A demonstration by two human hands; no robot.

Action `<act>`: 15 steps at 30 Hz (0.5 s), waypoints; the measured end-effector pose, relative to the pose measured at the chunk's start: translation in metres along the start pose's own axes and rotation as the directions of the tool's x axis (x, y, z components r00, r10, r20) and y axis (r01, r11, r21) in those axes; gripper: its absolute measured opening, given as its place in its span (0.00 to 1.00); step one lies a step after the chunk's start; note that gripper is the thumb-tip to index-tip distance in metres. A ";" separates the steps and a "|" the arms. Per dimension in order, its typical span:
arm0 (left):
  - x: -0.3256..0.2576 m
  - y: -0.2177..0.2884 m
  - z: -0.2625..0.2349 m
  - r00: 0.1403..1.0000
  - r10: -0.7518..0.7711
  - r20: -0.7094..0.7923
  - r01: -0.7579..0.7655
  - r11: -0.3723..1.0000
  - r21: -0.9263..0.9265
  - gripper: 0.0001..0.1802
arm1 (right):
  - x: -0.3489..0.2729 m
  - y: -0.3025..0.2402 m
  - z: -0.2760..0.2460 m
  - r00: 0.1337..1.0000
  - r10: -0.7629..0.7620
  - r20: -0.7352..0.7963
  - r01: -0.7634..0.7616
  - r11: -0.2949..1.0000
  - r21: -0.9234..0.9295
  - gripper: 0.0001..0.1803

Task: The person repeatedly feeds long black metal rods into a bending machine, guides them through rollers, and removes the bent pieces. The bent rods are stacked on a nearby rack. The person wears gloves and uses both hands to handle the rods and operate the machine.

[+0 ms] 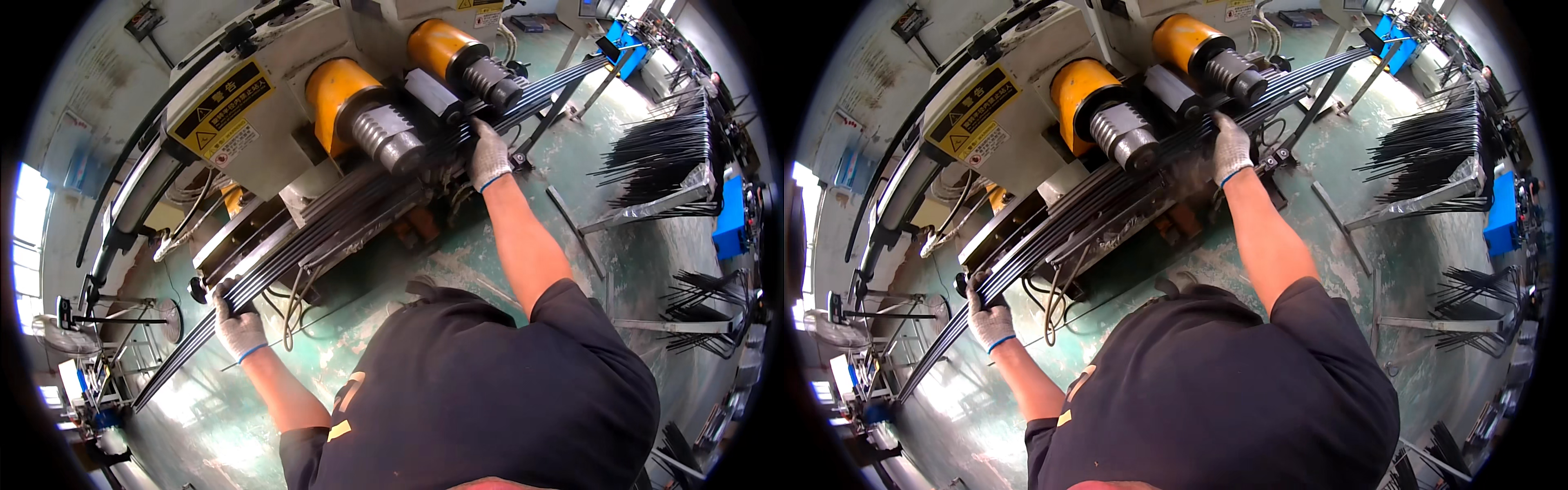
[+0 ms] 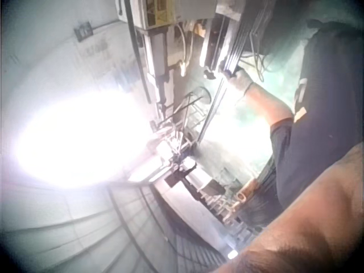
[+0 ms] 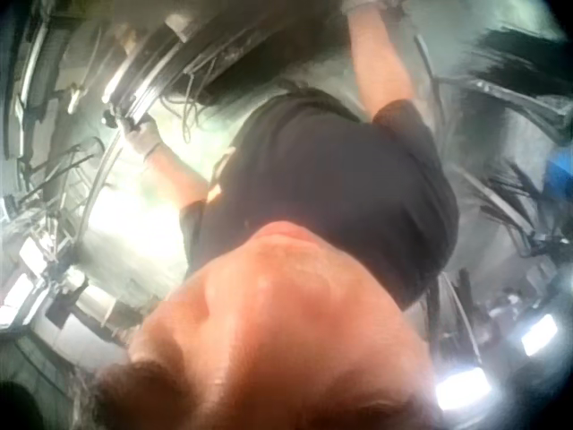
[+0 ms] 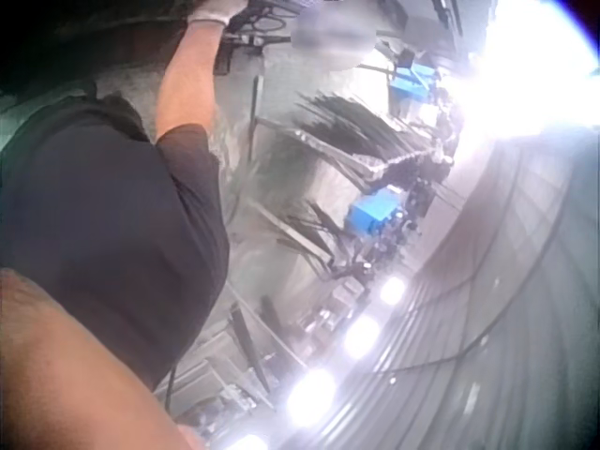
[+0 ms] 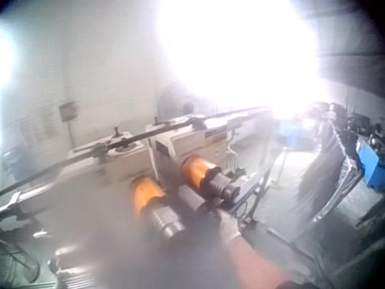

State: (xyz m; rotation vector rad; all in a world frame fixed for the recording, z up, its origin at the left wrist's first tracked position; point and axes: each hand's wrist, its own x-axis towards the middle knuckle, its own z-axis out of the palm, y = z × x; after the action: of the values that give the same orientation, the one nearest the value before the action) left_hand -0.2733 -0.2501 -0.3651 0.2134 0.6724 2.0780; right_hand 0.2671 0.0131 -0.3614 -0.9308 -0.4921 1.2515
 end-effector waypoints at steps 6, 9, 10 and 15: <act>0.027 -0.082 0.005 0.993 -0.079 -0.085 0.085 0.994 0.071 0.17 | 0.022 0.052 0.003 0.988 -0.136 0.079 0.153 0.947 -0.282 0.17; 0.010 -0.112 0.043 0.974 -0.225 -0.013 0.226 0.974 0.028 0.17 | 0.051 0.079 -0.020 0.904 -0.376 0.203 0.419 0.682 -0.600 0.17; 0.006 -0.114 0.046 0.974 -0.226 -0.030 0.227 0.974 0.026 0.17 | 0.037 0.056 0.011 0.977 -0.213 0.025 0.200 0.862 -0.465 0.17; 0.025 -0.085 0.029 0.967 -0.254 0.021 0.255 0.964 -0.077 0.21 | 0.039 0.023 0.030 0.977 0.068 -0.202 -0.110 0.973 -0.202 0.17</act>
State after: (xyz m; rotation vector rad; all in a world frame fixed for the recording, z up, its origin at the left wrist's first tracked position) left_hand -0.2154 -0.1817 -0.3894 0.0882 0.5774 1.8510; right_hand 0.2417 0.0598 -0.3703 -1.2553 -0.4388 1.1893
